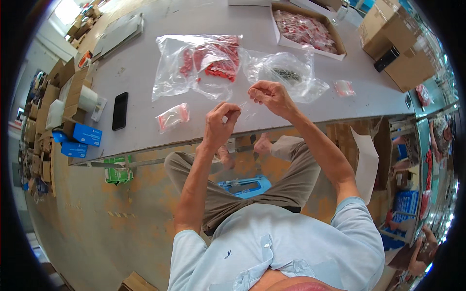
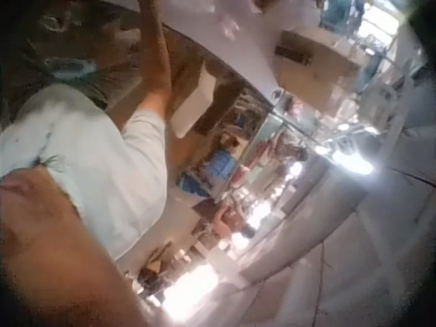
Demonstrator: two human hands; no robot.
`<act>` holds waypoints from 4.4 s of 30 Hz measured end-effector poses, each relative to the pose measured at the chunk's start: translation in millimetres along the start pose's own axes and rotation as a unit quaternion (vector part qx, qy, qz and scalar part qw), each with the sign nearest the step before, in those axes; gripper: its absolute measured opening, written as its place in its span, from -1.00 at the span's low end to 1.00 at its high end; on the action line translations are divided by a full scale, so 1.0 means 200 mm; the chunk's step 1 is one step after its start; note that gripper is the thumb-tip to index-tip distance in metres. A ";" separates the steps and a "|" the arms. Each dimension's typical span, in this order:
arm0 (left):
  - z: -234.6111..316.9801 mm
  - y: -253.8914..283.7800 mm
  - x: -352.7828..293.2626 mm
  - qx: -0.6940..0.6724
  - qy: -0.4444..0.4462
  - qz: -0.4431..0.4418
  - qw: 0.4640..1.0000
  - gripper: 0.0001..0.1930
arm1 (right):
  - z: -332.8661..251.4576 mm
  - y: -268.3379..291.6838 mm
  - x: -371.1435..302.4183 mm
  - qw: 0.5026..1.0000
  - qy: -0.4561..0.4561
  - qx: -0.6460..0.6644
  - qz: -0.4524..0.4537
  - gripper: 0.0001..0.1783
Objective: The person sorts small red components and silver fasteners by hand, transferring them from larger plastic bags into smaller individual plastic bags at a packaging station.
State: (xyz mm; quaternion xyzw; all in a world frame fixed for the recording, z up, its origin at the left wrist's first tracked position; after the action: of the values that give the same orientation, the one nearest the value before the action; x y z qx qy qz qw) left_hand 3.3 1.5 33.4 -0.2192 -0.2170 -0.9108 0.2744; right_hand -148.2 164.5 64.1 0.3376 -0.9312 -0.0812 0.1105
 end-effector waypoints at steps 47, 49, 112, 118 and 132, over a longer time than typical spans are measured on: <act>-0.13 0.03 0.00 0.081 -0.071 0.104 0.989 -0.87 | -0.09 -0.21 0.17 0.978 0.159 -0.121 -0.054 -0.86; -0.13 0.03 0.00 0.069 -0.058 0.104 0.990 -0.87 | -0.09 -0.22 0.16 0.958 0.223 -0.165 -0.067 -0.85; -0.12 0.03 0.00 0.041 0.003 0.116 0.992 -0.91 | -0.05 -0.26 0.46 0.994 0.020 -0.032 -0.098 -0.78; -0.14 0.02 -0.02 0.091 -0.056 0.128 0.986 -0.88 | -0.13 -0.18 0.32 0.991 -0.013 -0.083 -0.103 -0.83; -0.15 0.02 -0.03 0.090 -0.065 0.145 0.983 -0.88 | -0.24 -0.20 0.22 0.963 0.046 -0.226 -0.136 -0.66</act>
State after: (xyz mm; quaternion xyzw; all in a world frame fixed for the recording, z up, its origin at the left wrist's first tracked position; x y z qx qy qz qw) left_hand 2.5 -15.0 6.7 -0.2816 -0.2819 -0.8218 0.4072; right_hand -143.7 101.2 108.3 0.4305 -0.8279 -0.2881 0.2150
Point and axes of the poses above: each hand's wrist, its own x-axis towards the middle knuckle, its own y-axis out of the back of the hand, z = x × y, the point moved 1 cm from there along x, towards the middle knuckle, and after that the axes turned 10 degrees about z, right-handed, at the moved point
